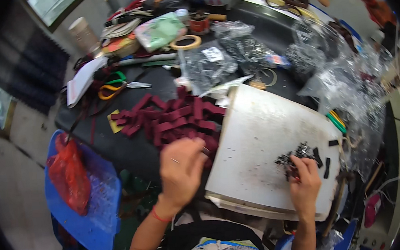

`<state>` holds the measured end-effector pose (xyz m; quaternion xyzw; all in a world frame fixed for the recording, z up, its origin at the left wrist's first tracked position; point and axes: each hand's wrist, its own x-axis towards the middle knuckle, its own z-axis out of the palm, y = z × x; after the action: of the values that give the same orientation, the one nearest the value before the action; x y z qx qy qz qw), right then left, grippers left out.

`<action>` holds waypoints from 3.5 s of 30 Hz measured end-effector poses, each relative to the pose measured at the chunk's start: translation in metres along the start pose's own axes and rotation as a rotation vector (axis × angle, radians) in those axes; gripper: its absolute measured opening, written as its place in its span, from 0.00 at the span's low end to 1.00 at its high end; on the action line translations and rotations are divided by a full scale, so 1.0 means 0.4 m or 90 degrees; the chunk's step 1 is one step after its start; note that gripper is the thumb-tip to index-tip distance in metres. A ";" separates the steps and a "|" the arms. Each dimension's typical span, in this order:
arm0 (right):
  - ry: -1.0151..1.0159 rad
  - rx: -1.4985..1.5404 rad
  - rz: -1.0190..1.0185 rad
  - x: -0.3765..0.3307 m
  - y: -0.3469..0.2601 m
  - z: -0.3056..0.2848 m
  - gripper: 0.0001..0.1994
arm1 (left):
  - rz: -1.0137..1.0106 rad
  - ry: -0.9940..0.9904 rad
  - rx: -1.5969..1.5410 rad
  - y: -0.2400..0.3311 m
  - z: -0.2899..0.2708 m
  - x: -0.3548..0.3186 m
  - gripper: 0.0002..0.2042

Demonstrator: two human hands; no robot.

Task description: The person assembles small fabric components by hand. They use a hammer to flatten maroon fabric strips on a white board, then use pliers to attach small black plastic clips to the fabric ends. The person works at a cluttered table in a workshop environment.

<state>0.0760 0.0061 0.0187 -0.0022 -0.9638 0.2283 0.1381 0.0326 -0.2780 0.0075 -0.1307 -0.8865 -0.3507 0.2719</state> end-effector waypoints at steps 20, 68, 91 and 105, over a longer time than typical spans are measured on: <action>0.047 0.501 0.224 -0.004 -0.148 0.046 0.02 | -0.295 -0.301 -0.622 0.168 0.093 -0.032 0.13; -0.036 0.109 -0.276 0.029 -0.104 0.102 0.23 | -0.140 -0.018 0.051 -0.054 0.020 -0.022 0.08; -0.123 0.404 -0.265 0.016 -0.132 0.021 0.15 | -0.330 -0.396 -0.631 0.135 -0.038 0.004 0.15; -0.167 0.340 -0.259 0.032 -0.160 0.021 0.22 | -0.349 -0.298 -0.627 0.137 -0.002 -0.053 0.14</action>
<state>0.0651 -0.0541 0.0433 0.2548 -0.8604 0.4383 0.0518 0.0735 -0.2400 0.0261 -0.0820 -0.6577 -0.7386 -0.1231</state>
